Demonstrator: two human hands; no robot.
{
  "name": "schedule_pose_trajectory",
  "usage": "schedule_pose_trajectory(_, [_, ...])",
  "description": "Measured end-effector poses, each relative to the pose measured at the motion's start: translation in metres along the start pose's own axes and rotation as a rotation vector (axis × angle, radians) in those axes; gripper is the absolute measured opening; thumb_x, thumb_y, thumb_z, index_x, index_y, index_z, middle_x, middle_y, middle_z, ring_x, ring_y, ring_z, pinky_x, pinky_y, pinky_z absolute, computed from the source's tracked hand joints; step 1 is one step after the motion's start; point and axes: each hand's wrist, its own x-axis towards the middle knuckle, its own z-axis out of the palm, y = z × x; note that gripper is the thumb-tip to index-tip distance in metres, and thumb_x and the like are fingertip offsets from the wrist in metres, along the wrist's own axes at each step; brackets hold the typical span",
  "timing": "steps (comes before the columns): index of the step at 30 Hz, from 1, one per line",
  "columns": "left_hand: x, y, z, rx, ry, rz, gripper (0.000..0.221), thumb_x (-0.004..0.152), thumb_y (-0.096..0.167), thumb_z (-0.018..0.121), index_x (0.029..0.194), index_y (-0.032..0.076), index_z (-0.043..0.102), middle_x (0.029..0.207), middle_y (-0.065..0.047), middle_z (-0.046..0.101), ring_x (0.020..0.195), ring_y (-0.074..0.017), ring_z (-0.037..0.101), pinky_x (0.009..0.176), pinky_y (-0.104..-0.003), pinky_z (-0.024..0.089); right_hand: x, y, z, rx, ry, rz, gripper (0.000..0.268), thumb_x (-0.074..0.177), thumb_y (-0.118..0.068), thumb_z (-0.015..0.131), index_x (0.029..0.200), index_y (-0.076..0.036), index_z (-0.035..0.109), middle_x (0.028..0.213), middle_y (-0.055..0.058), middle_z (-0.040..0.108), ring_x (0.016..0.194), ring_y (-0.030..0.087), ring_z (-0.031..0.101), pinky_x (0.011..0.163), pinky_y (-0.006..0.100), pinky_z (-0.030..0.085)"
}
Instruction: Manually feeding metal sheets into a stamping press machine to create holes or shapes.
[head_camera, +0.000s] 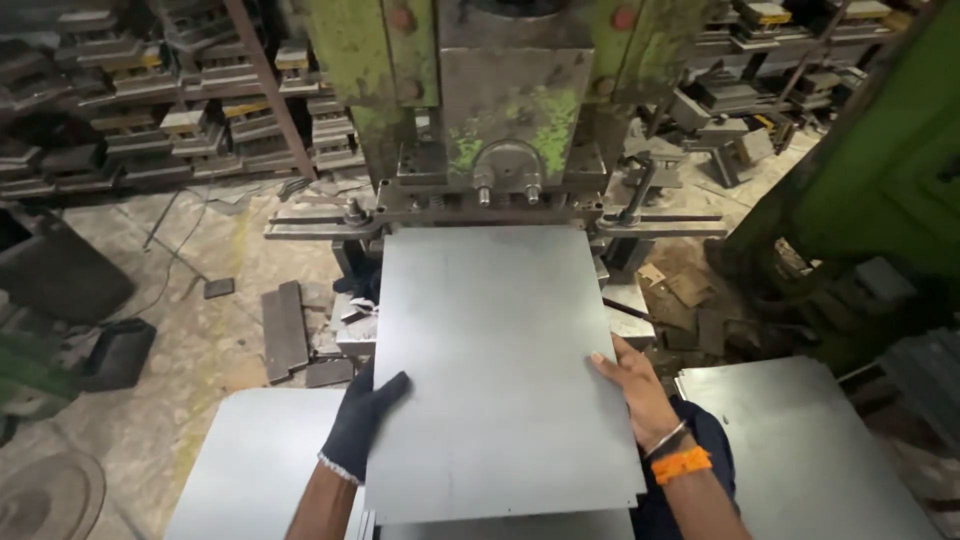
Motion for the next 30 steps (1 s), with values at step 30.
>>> schedule_pose_trajectory(30, [0.174,0.012,0.020,0.131,0.244,-0.007,0.052,0.074,0.023,0.095,0.119,0.007,0.074,0.113,-0.013,0.074,0.106,-0.0242,0.071,0.100,-0.040,0.054,0.189,0.012,-0.041,-0.100,0.224,-0.007,0.020,0.079,-0.007,0.082,0.097,-0.006,0.074,0.081,0.008,0.072,0.073,0.013,0.072,0.070,0.031,0.059])
